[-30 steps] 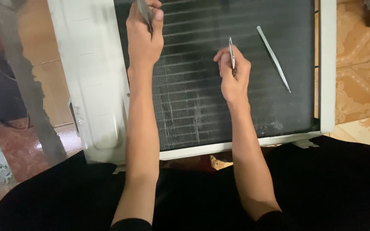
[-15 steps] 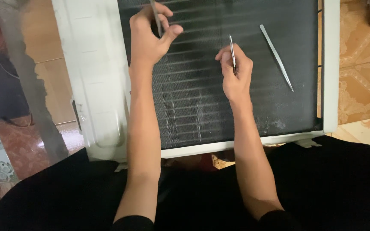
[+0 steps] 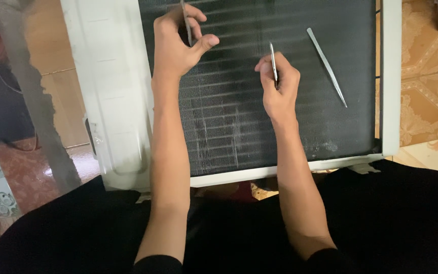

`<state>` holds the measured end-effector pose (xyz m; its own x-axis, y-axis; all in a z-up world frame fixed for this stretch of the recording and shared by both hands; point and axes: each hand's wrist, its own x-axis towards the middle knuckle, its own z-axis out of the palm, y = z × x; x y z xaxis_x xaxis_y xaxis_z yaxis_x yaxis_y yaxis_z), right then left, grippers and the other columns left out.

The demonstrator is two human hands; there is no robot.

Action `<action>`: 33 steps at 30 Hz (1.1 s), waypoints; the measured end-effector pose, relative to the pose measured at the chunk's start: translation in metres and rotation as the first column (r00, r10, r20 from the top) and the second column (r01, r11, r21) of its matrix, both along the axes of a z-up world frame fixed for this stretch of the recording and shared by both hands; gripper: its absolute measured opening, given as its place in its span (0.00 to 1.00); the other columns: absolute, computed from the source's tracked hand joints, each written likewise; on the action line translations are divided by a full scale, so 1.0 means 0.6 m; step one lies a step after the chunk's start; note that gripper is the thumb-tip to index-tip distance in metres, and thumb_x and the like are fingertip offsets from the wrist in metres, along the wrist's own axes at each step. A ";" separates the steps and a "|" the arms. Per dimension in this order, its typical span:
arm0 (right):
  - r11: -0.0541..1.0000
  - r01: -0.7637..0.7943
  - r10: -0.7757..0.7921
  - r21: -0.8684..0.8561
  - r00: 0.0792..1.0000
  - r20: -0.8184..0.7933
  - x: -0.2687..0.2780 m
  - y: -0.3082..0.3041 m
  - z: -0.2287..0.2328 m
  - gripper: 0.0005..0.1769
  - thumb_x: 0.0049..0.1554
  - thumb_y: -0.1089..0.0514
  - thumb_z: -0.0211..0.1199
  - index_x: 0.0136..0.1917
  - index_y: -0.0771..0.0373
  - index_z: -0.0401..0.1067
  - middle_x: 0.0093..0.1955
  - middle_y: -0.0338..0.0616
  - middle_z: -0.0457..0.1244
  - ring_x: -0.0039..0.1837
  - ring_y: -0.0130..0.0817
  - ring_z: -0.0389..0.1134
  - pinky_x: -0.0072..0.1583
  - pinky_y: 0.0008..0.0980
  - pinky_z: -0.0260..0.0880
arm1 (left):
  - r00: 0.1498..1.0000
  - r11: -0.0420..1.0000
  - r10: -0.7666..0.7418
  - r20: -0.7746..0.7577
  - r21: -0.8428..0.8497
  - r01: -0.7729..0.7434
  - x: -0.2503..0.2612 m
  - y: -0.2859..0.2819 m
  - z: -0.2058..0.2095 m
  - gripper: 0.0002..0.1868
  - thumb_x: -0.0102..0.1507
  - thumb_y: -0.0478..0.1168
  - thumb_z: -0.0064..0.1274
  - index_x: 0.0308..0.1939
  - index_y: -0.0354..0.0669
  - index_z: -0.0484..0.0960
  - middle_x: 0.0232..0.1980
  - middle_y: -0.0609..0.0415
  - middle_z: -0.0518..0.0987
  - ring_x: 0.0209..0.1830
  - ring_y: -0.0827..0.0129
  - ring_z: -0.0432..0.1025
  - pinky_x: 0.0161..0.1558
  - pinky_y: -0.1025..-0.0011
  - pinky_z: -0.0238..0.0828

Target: Repairing the fins of an air conditioner unit using metal plates and a thin tool

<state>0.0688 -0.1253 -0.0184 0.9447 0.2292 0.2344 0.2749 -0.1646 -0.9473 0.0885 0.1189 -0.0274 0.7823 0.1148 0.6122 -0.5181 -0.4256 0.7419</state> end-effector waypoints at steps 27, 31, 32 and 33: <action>0.986 -0.026 0.033 0.166 0.999 -0.040 0.008 -0.013 -0.007 0.03 0.64 0.65 0.55 0.50 0.64 0.69 0.38 0.38 0.58 0.38 0.25 0.56 0.43 0.27 0.62 | 1.000 1.000 0.001 0.022 0.031 -0.002 -0.005 -0.005 0.011 0.32 0.62 0.64 0.59 0.40 0.32 0.83 0.26 0.54 0.76 0.24 0.71 0.69 0.31 0.74 0.65; 0.997 0.018 -0.009 0.076 0.994 -0.111 0.002 -0.004 0.006 0.03 0.60 0.68 0.53 0.46 0.64 0.66 0.35 0.37 0.58 0.36 0.24 0.53 0.40 0.24 0.55 | 0.999 0.997 -0.050 0.011 -0.066 0.051 -0.010 -0.005 0.017 0.31 0.66 0.64 0.55 0.49 0.36 0.80 0.29 0.56 0.75 0.27 0.69 0.70 0.33 0.71 0.63; 0.998 0.024 -0.019 0.053 0.997 -0.079 0.002 -0.004 0.005 0.03 0.59 0.69 0.53 0.44 0.64 0.66 0.35 0.36 0.57 0.37 0.24 0.51 0.41 0.25 0.53 | 0.999 0.996 -0.034 0.030 -0.078 0.036 -0.010 -0.004 0.016 0.34 0.65 0.69 0.50 0.48 0.38 0.79 0.31 0.55 0.76 0.29 0.69 0.72 0.35 0.70 0.64; 0.999 0.030 -0.029 0.030 0.998 -0.048 0.003 -0.003 0.003 0.04 0.58 0.69 0.54 0.43 0.64 0.66 0.35 0.35 0.57 0.38 0.24 0.50 0.43 0.25 0.52 | 0.999 0.996 -0.017 0.048 -0.090 0.021 -0.011 -0.003 0.016 0.38 0.64 0.73 0.45 0.48 0.40 0.78 0.33 0.54 0.77 0.32 0.68 0.73 0.38 0.68 0.65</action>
